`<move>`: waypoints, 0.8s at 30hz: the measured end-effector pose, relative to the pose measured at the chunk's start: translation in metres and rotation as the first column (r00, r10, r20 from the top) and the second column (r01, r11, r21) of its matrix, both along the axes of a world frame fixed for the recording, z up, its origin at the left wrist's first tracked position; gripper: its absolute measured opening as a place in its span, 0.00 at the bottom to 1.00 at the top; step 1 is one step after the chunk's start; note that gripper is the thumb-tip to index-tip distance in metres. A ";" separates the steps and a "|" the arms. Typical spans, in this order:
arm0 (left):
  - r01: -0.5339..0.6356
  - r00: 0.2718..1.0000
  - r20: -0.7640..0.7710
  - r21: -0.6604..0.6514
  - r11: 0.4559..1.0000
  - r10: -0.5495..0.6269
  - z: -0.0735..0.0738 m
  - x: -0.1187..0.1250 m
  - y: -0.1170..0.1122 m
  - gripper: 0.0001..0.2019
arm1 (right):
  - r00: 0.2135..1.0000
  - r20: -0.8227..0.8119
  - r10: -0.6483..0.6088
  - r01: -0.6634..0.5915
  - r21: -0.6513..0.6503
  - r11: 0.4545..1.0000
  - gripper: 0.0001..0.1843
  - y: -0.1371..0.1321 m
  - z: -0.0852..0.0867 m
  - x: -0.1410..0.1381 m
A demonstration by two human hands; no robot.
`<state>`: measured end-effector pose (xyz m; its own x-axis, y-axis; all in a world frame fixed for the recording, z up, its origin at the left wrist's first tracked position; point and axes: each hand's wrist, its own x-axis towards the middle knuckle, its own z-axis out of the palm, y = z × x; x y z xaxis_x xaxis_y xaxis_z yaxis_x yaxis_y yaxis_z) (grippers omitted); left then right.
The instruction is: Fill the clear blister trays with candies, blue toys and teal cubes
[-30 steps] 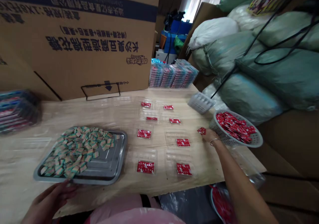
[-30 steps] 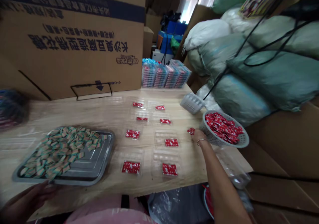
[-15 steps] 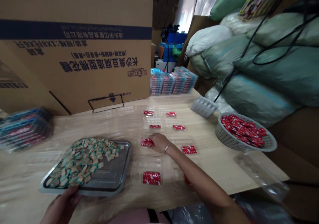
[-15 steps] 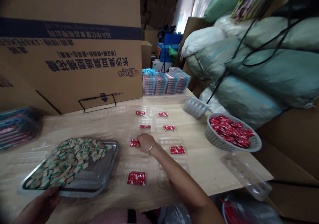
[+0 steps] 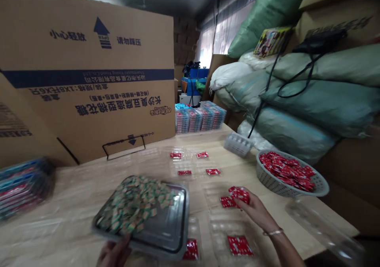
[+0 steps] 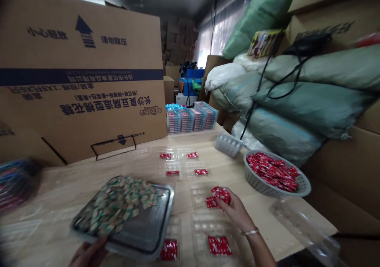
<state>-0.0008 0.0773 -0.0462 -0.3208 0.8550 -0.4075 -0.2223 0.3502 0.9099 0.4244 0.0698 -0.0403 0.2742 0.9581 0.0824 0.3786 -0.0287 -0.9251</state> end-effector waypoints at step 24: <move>0.216 0.766 -0.642 0.191 0.958 -0.045 0.015 -0.022 -0.038 0.23 | 0.512 0.708 0.487 -0.511 -0.204 0.835 0.15 0.202 0.055 -0.185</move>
<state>-0.0223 0.0395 -0.0315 -0.3074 0.9493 0.0662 0.4568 0.0862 0.8854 0.2397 0.2718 0.0149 -0.4064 0.9121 0.0545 0.8470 0.3984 -0.3519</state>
